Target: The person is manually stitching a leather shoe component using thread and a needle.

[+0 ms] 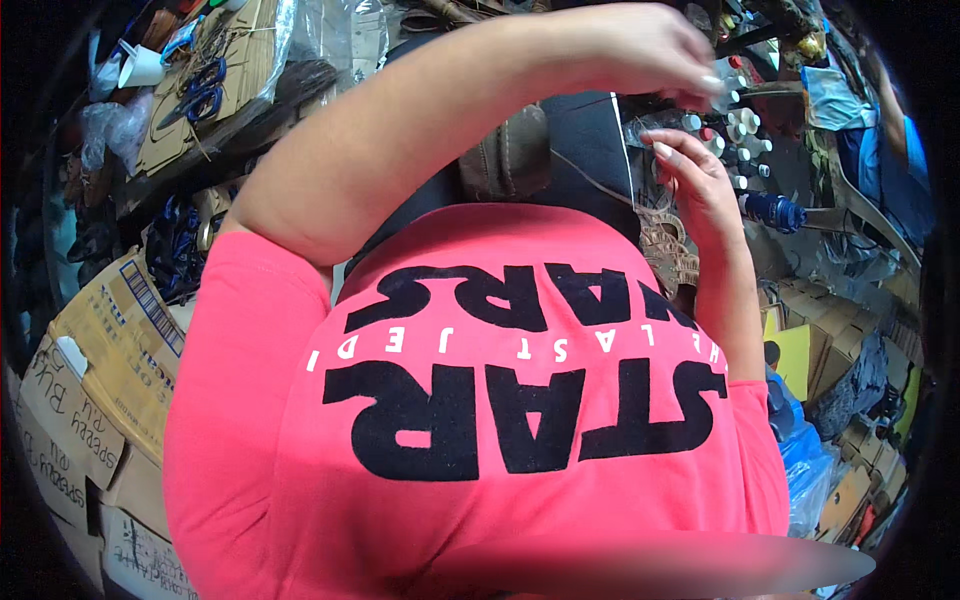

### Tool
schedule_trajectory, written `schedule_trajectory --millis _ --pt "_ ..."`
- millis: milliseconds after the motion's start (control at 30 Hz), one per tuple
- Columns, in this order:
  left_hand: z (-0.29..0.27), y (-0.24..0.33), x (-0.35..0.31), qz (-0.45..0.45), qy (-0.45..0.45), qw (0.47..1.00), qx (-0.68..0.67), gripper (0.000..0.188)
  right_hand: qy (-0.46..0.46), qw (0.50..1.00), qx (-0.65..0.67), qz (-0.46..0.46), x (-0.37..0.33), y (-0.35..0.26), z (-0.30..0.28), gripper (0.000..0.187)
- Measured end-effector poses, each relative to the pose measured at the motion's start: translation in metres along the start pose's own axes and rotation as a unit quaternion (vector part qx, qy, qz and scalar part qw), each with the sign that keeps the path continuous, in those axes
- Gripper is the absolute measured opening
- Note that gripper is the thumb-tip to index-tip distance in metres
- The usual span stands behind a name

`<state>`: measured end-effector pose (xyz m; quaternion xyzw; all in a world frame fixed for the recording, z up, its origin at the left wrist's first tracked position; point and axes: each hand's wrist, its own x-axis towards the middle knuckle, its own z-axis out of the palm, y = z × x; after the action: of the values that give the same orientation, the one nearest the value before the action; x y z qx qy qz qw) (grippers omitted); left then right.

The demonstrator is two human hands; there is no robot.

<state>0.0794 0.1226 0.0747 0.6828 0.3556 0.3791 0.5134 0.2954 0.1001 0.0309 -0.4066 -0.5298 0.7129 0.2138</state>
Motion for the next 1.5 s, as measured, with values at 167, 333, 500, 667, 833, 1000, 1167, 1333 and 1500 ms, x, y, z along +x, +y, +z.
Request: schedule_trajectory --millis 167,333,500,667,833,1000,1167,1333,1500 --pt "0.01 0.083 0.036 0.031 -0.049 0.986 0.153 0.021 -0.07 0.994 0.059 -0.06 0.015 -0.029 0.023 0.023" --pt "-0.029 0.046 0.035 -0.034 0.014 0.972 0.23 0.027 -0.149 0.941 0.247 -0.176 0.007 -0.051 -0.003 0.024" --pt "-0.013 0.021 -0.026 -0.206 -0.149 0.967 -0.006 0.036 -0.188 0.942 0.181 -0.209 -0.004 -0.052 -0.025 0.017" --pt "-0.018 0.01 -0.046 -0.143 -0.13 0.979 -0.065 0.028 0.052 0.942 -0.266 -0.2 -0.003 -0.053 -0.013 0.018" --pt "0.002 0.018 -0.051 -0.155 0.027 0.984 -0.08 0.03 0.222 0.808 -0.339 -0.428 0.019 -0.056 0.016 0.018" --pt "0.014 0.005 -0.031 -0.047 0.24 0.906 -0.345 0.018 0.225 0.781 -0.318 -0.489 0.035 -0.063 0.033 0.017" --pt "-0.015 -0.035 -0.018 -0.028 0.331 0.82 -0.466 0.02 0.201 0.851 -0.174 -0.452 0.03 -0.042 0.037 0.015" --pt "-0.04 -0.009 -0.061 0.04 0.197 0.718 -0.666 0.027 -0.048 0.871 0.466 -0.146 0.013 0.002 0.014 0.027" --pt "-0.064 0.038 -0.105 0.143 0.144 0.912 -0.356 0.011 -0.14 0.858 0.486 -0.09 0.012 -0.031 0.04 0.033"
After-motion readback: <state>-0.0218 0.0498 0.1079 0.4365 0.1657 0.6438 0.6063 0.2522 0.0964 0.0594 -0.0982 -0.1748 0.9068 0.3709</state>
